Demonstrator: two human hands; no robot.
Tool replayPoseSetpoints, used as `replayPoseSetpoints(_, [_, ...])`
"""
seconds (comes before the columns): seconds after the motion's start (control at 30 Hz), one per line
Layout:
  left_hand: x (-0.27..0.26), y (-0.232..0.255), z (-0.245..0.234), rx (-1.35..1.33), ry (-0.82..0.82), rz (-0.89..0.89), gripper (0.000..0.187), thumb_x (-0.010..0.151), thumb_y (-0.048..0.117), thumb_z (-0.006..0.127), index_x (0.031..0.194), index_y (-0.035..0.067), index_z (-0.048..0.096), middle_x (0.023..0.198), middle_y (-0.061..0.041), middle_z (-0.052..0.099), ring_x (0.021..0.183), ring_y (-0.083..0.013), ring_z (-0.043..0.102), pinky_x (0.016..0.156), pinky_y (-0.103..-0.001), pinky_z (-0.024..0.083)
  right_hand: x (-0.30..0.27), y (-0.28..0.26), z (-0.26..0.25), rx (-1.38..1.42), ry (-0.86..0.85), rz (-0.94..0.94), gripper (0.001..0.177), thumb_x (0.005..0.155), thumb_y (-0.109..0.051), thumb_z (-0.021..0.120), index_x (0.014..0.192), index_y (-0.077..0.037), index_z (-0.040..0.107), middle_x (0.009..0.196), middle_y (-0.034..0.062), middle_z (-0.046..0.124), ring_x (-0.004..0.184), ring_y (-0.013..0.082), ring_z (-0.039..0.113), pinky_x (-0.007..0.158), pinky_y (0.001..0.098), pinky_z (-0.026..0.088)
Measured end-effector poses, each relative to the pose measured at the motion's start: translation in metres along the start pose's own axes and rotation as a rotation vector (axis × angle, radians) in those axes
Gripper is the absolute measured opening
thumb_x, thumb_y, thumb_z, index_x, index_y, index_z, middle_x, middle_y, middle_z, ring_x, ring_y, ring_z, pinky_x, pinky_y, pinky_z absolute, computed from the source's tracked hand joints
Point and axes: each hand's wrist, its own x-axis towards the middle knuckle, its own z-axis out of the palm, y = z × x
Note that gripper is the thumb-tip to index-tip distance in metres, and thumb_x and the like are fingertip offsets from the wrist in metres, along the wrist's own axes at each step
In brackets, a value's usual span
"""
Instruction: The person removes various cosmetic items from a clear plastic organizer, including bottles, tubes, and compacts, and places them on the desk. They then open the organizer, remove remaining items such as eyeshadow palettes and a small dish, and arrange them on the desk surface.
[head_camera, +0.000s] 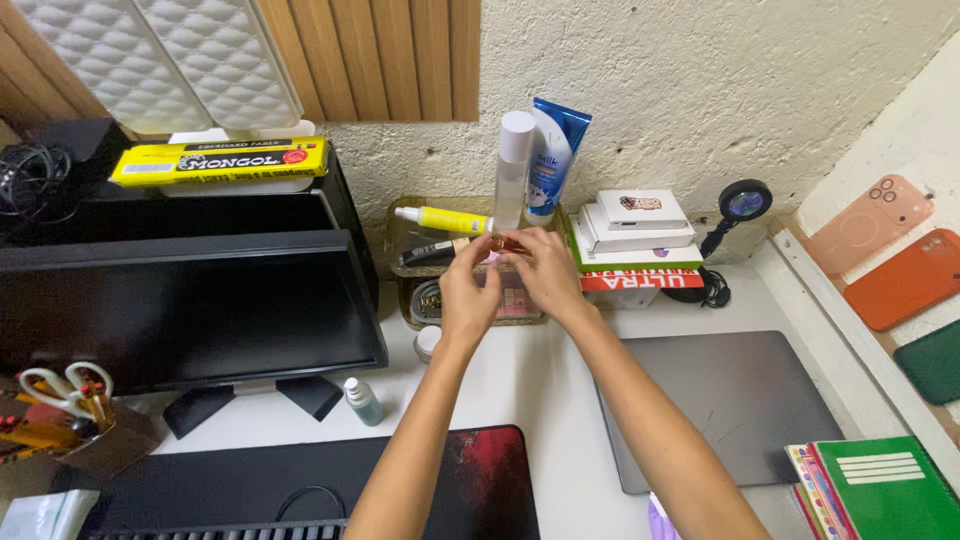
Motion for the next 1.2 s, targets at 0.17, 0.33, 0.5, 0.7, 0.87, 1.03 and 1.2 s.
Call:
replayPoseSetpoints(0.17, [-0.010,0.014,-0.027,0.026,0.035,-0.026,0.029,0.089,0.002,0.065,0.117,0.001,0.071,0.111,-0.016,0.075,0.102,-0.0255,0.076,0.091,-0.035,0.057,-0.017,-0.027,0.005,0.236,0.039,-0.062,0.036,0.091,-0.020,0.072,0.124,-0.006,0.070,0.119,0.0098,0.065,0.109,0.0249,0.064,0.095,0.0356,0.053])
replayPoseSetpoints(0.33, [-0.032,0.020,-0.059,0.019,0.068,-0.057,0.022,0.090,0.003,0.065,0.110,0.001,0.074,0.107,-0.015,0.076,0.097,-0.0236,0.077,0.087,-0.033,0.058,-0.038,-0.054,0.017,0.369,-0.053,0.012,0.037,0.089,-0.020,0.074,0.122,-0.005,0.070,0.114,0.0096,0.067,0.105,0.0214,0.068,0.090,0.0313,0.056])
replayPoseSetpoints(0.5, [-0.056,0.016,-0.094,0.059,0.091,-0.095,0.017,0.091,0.004,0.066,0.105,0.002,0.076,0.100,-0.013,0.076,0.092,-0.0232,0.077,0.084,-0.033,0.058,-0.060,-0.077,0.047,0.223,-0.119,0.013,0.036,0.090,-0.029,0.076,0.118,-0.006,0.074,0.105,0.0094,0.070,0.099,0.0264,0.063,0.087,0.0387,0.051])
replayPoseSetpoints(0.7, [-0.091,-0.018,-0.146,0.185,0.255,-0.132,0.016,0.092,0.004,0.063,0.106,0.003,0.072,0.099,-0.012,0.075,0.091,-0.0240,0.075,0.084,-0.033,0.057,-0.087,-0.092,0.094,0.258,-0.240,0.034,0.037,0.085,-0.033,0.078,0.110,-0.006,0.074,0.106,0.0093,0.067,0.093,0.0261,0.065,0.084,0.0385,0.052])
replayPoseSetpoints(0.87, [-0.123,-0.071,-0.193,0.459,0.244,-0.479,0.027,0.081,0.005,0.068,0.107,0.003,0.066,0.102,-0.014,0.066,0.090,-0.0308,0.068,0.085,-0.040,0.054,-0.112,-0.096,0.132,0.292,-0.377,0.125,0.036,0.084,-0.033,0.077,0.109,-0.008,0.071,0.103,0.0096,0.067,0.088,0.0248,0.069,0.081,0.0386,0.055])
replayPoseSetpoints(1.03, [-0.149,-0.128,-0.216,0.543,0.069,-0.601,0.057,0.074,0.014,0.079,0.126,0.002,0.059,0.116,-0.020,0.064,0.108,-0.0359,0.064,0.094,-0.043,0.051,-0.128,-0.100,0.162,0.225,-0.441,0.204,0.034,0.089,-0.035,0.072,0.111,-0.010,0.067,0.108,0.0079,0.068,0.090,0.0249,0.069,0.081,0.0404,0.054])
replayPoseSetpoints(1.2, [-0.156,-0.154,-0.218,0.510,-0.083,-0.602,0.071,0.074,0.026,0.087,0.135,0.002,0.060,0.127,-0.025,0.067,0.122,-0.0364,0.066,0.102,-0.042,0.052,-0.134,-0.106,0.180,0.179,-0.457,0.270,0.035,0.089,-0.034,0.073,0.115,-0.012,0.066,0.107,0.0092,0.068,0.089,0.0258,0.067,0.081,0.0412,0.053])
